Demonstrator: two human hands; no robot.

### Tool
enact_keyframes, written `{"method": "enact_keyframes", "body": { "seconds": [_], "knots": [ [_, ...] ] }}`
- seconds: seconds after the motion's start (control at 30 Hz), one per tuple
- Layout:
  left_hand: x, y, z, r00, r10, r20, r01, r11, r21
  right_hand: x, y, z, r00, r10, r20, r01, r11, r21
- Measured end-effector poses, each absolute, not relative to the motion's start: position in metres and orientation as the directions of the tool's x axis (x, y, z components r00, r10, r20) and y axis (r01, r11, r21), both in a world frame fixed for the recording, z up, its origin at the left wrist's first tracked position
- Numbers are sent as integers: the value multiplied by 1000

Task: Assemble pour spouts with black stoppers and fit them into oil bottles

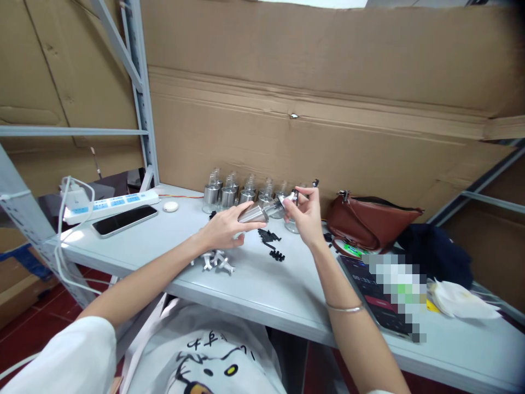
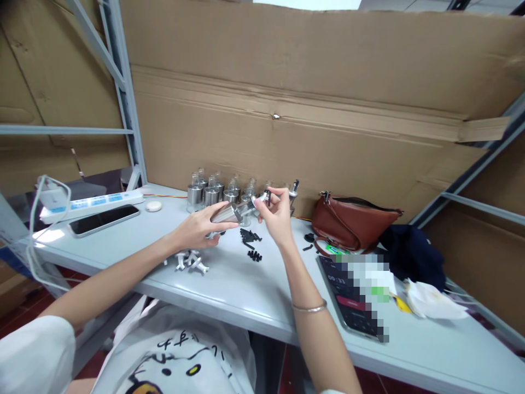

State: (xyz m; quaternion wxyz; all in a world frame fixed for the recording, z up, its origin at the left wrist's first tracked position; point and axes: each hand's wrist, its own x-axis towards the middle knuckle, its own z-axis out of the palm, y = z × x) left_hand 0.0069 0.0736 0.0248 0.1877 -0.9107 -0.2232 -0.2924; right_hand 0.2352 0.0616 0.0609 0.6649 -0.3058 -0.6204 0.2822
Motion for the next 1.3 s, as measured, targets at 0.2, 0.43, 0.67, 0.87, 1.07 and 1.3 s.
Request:
{"method": "enact_keyframes", "body": {
  "seconds": [0.2, 0.43, 0.67, 0.87, 1.07, 1.3],
  "knots": [
    [8, 73, 22, 713, 247, 656, 523, -811, -262, 211, 61, 49, 225, 645, 731, 171, 712, -681],
    [11, 68, 23, 727, 233, 646, 498, -826, -262, 201, 52, 48, 260, 720, 644, 24, 661, -750],
    [12, 68, 19, 729, 208, 652, 467, -848, -251, 197, 53, 45, 373, 655, 657, 61, 690, -722],
    [14, 65, 19, 691, 164, 704, 447, -863, -237, 194, 49, 45, 377, 686, 622, -29, 680, -733],
    [13, 61, 27, 655, 147, 741, 447, -866, -223, 196, 38, 54, 257, 707, 659, -63, 693, -718],
    [9, 67, 25, 667, 180, 723, 454, -868, -203, 202, 46, 52, 237, 749, 619, -120, 655, -746]
  ]
}}
